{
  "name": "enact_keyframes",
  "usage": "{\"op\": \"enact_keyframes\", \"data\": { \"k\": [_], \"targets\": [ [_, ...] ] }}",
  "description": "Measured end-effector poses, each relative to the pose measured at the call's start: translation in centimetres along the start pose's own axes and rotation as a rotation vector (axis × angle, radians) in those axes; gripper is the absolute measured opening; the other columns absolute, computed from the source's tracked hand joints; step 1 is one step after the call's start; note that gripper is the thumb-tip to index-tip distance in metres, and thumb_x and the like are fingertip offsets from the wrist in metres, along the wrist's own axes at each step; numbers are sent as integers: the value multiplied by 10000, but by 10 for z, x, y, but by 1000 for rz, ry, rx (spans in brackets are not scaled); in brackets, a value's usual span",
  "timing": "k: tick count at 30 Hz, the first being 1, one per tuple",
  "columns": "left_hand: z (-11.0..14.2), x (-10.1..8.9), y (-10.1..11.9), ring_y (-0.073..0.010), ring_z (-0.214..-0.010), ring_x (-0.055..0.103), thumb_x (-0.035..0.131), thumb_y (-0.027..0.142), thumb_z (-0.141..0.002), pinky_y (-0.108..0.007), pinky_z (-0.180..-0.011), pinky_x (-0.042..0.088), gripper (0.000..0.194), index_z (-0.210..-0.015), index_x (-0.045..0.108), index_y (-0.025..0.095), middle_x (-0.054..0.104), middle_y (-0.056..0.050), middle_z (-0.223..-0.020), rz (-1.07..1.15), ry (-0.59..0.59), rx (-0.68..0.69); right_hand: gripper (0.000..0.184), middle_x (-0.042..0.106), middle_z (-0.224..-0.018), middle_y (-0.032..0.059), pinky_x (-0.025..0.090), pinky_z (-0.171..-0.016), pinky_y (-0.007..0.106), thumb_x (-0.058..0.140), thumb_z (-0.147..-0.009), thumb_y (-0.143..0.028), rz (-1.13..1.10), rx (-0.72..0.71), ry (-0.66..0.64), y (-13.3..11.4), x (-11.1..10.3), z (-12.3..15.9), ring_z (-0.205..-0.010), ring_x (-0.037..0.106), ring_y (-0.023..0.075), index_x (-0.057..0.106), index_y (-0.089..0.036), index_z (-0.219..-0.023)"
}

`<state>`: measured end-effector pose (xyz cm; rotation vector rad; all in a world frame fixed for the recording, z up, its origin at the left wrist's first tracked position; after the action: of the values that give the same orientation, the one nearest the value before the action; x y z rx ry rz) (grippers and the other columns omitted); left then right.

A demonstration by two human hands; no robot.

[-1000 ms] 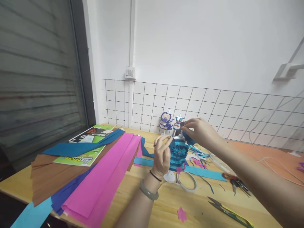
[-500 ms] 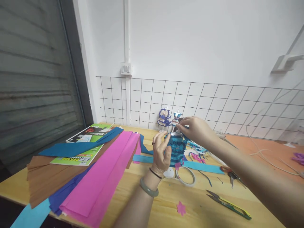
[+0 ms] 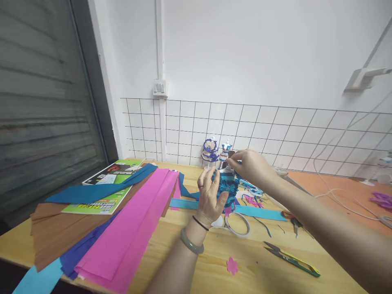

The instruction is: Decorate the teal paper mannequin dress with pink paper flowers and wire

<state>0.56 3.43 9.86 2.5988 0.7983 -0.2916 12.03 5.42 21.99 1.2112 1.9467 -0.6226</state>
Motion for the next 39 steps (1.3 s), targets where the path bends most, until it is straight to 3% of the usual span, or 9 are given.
{"op": "enact_keyframes", "data": {
  "k": [4,14,27,39],
  "targets": [
    [2,2,-2,-298,-1300,184,234,515,-853,-513,-1020,194,620,-1340,309,139,274,-146,-1406,-62,-2,20,373,638,-599,43,323,-492,255,412,-812,-369,27,55,-49,1,-1,1,-551,539,156,628,-188,-567],
    [2,2,-2,-275,-1312,183,229,504,-856,-478,-1043,204,635,-1367,240,126,265,-127,-1418,-41,-27,12,362,650,-616,45,329,-495,253,416,-810,-362,-4,58,-62,-2,-3,2,-548,545,155,653,-191,-598],
    [1,5,-1,-266,-1321,159,270,468,-865,-491,-1040,214,588,-1355,269,143,281,-120,-1413,-19,-71,21,347,656,-648,44,339,-516,257,420,-821,-343,11,52,-40,3,-4,5,-576,552,160,658,-193,-617],
    [-1,4,0,-263,-1317,179,291,477,-860,-492,-1037,222,569,-1339,313,170,290,-114,-1410,43,-38,-9,347,642,-622,31,314,-511,258,419,-830,-359,-6,82,-64,6,-1,4,-557,536,152,650,-196,-628]
  ]
}}
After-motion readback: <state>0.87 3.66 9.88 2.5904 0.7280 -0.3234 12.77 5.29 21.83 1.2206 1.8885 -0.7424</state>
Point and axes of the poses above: each hand's wrist, its own z-axis away from the middle knuckle, its own x-axis out of the palm, y = z × x, the point moved 4 cm from there along -z, towards the middle knuckle
